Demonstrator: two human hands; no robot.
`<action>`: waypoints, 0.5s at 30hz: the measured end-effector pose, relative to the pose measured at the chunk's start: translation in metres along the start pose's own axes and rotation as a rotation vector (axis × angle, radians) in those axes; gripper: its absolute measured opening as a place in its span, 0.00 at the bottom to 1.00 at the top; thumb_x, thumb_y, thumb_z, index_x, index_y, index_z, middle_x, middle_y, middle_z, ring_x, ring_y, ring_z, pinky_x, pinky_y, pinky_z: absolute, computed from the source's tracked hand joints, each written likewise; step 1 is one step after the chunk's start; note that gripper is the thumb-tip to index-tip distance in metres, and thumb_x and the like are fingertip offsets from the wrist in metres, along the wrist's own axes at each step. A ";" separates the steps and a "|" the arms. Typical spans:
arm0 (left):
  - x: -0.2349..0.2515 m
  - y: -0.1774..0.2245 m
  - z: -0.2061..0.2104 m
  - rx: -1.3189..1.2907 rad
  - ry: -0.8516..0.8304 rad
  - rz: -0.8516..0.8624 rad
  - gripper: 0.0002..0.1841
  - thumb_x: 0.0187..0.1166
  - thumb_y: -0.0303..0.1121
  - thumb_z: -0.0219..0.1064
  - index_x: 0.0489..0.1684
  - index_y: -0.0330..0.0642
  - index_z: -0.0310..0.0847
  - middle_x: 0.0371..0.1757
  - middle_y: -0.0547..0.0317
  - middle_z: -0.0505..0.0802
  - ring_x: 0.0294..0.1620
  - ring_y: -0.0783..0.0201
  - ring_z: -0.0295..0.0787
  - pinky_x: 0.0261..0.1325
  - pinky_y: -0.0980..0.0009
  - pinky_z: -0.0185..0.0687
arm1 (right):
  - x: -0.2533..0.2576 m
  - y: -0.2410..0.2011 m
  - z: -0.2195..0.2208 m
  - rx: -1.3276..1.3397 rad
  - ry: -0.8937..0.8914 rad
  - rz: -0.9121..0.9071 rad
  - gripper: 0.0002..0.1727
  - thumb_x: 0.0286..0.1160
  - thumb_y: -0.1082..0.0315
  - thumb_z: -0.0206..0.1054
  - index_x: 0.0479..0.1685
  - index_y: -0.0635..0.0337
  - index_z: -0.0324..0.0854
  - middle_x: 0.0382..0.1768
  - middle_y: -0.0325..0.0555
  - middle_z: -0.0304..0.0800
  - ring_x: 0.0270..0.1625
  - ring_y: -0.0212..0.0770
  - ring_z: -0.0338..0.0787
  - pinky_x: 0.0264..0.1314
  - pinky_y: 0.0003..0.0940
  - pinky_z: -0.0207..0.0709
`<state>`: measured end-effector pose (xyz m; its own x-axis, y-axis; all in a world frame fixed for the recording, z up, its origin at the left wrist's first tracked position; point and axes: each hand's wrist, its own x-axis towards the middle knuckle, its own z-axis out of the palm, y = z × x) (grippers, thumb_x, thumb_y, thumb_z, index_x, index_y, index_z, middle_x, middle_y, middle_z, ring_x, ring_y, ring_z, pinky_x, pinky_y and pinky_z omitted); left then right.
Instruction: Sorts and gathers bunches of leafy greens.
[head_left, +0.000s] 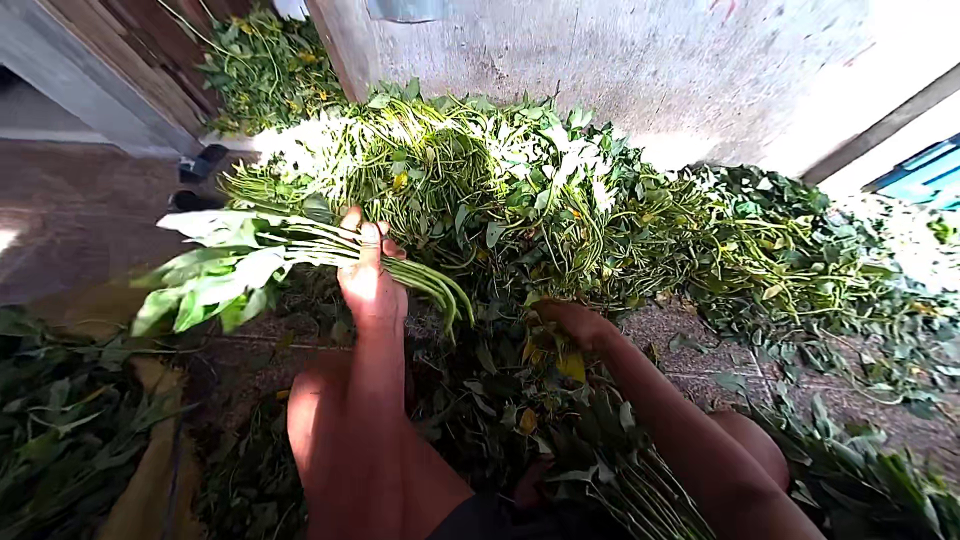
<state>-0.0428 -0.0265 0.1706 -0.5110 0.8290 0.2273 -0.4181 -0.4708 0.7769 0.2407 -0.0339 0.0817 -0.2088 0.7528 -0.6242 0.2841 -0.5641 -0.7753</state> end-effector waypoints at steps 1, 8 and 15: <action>-0.003 -0.004 0.000 -0.028 0.011 -0.112 0.13 0.91 0.25 0.52 0.68 0.41 0.74 0.42 0.63 0.90 0.28 0.74 0.85 0.33 0.80 0.84 | 0.008 -0.020 -0.003 -0.231 -0.001 -0.044 0.28 0.93 0.61 0.52 0.88 0.63 0.59 0.73 0.63 0.79 0.64 0.52 0.88 0.67 0.47 0.82; -0.018 -0.011 0.010 0.025 0.029 -0.417 0.09 0.91 0.26 0.54 0.56 0.42 0.81 0.37 0.61 0.91 0.30 0.70 0.88 0.36 0.75 0.88 | 0.125 -0.124 -0.059 -0.510 0.766 -0.204 0.34 0.90 0.48 0.56 0.78 0.72 0.68 0.72 0.76 0.77 0.76 0.70 0.79 0.76 0.66 0.72; -0.010 -0.010 0.000 0.033 0.058 -0.351 0.09 0.90 0.25 0.55 0.56 0.38 0.81 0.39 0.58 0.90 0.29 0.69 0.87 0.35 0.75 0.88 | 0.111 -0.110 -0.045 0.052 0.835 -0.682 0.17 0.80 0.69 0.66 0.63 0.70 0.78 0.51 0.55 0.87 0.52 0.41 0.86 0.61 0.38 0.79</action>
<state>-0.0333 -0.0301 0.1605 -0.3827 0.9195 -0.0904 -0.5521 -0.1492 0.8203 0.2285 0.1269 0.1020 0.4013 0.8963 0.1887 0.3055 0.0632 -0.9501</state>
